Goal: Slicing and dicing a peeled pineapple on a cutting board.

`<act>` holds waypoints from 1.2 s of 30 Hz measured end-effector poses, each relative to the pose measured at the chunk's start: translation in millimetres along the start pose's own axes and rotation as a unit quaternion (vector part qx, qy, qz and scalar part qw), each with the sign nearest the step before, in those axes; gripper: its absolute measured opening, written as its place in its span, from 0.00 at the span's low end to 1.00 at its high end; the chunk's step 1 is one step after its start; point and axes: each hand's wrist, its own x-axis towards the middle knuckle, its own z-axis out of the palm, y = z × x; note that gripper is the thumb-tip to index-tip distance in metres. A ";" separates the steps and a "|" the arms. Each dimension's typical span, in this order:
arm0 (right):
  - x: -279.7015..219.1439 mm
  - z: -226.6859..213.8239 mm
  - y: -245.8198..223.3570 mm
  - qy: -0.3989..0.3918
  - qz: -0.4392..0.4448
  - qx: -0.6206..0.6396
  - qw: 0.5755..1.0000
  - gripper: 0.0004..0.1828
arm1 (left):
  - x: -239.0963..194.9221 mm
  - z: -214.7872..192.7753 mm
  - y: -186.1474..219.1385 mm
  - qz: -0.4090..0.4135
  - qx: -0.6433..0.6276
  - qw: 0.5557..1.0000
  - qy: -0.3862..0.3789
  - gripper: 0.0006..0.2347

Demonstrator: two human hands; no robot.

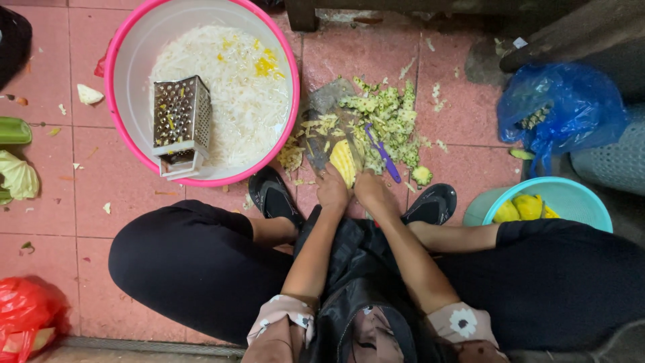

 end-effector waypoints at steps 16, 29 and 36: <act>108.0 25.9 14.6 -0.016 -0.112 0.037 0.993 0.32 | 2.7 -0.8 -0.9 -0.003 -0.005 1.000 0.014 0.49; 86.3 -10.0 51.1 0.175 -0.090 0.037 0.980 0.29 | 0.0 -19.2 -20.0 -0.033 -0.103 0.993 -0.047 0.43; 85.4 36.4 99.4 0.117 -0.049 -0.116 0.985 0.24 | 30.3 -75.4 -38.9 -0.103 -0.355 0.909 -0.192 0.36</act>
